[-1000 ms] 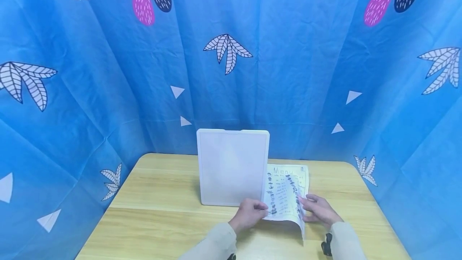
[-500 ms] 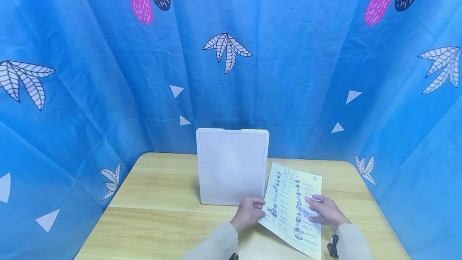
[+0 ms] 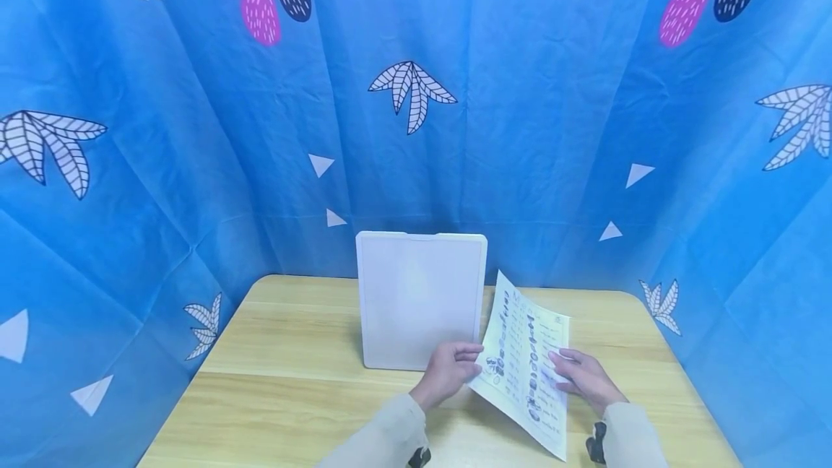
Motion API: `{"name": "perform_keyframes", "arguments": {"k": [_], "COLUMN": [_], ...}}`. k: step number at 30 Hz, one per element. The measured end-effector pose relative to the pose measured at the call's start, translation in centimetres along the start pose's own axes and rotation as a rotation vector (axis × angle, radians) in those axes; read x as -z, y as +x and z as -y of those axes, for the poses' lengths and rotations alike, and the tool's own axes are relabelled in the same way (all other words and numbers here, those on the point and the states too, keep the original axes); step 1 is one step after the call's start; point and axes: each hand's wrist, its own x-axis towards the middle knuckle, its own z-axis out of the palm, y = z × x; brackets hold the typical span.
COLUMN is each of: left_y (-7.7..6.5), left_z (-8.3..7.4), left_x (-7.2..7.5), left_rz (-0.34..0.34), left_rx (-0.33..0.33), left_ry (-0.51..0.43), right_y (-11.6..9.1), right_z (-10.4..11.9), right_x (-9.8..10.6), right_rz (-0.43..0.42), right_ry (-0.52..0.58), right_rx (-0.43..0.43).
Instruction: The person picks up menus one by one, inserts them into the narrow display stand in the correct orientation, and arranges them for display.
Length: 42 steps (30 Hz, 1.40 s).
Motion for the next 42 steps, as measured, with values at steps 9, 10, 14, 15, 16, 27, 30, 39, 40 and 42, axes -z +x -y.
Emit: {"name": "perform_keyframes", "arguments": {"k": [9,10,14,15,16,27,30,39,40,42], "left_y": [-0.2,-0.3,-0.2,-0.2,-0.2,-0.3,-0.4,-0.4,-0.4,-0.5], "left_z": [-1.5,-1.6,-2.0,-2.0,-2.1,-3.6,-3.8,-4.7,-4.9,-5.1], "left_x": [1.2,1.3,1.8,1.9,2.0,3.0,3.3,3.5,3.5,3.5], "left_rz": [0.031,0.03,0.036,0.037,0.039,0.075,0.08,0.084,0.085,0.087], "left_rx": [-0.042,-0.045,-0.068,-0.074,-0.082,-0.133,-0.138,-0.117,-0.115,-0.126], "left_ry": [-0.018,-0.017,0.001,0.0,-0.002,0.022,0.032,0.005,-0.004,-0.007], "right_y": [0.6,0.7,0.8,0.8,0.8,0.4,0.3,0.7,0.6,0.6], "right_z": [-0.1,-0.1,-0.2,-0.3,-0.3,-0.6,-0.3,-0.8,-0.9,-0.9], "right_x": [-0.1,-0.1,-0.2,-0.2,-0.3,0.0,0.0,-0.7,-0.9,-1.3], "right_rz": [-0.001,0.002,0.007,0.007,0.009,0.197,0.21,0.255,0.264,0.278], "right_ry": [0.009,0.014,0.038,0.042,0.045,0.142,0.154,0.149,0.152,0.168], "right_rx": [0.015,0.009,-0.025,-0.033,-0.038,0.028,0.058,0.009,0.001,-0.008]}}
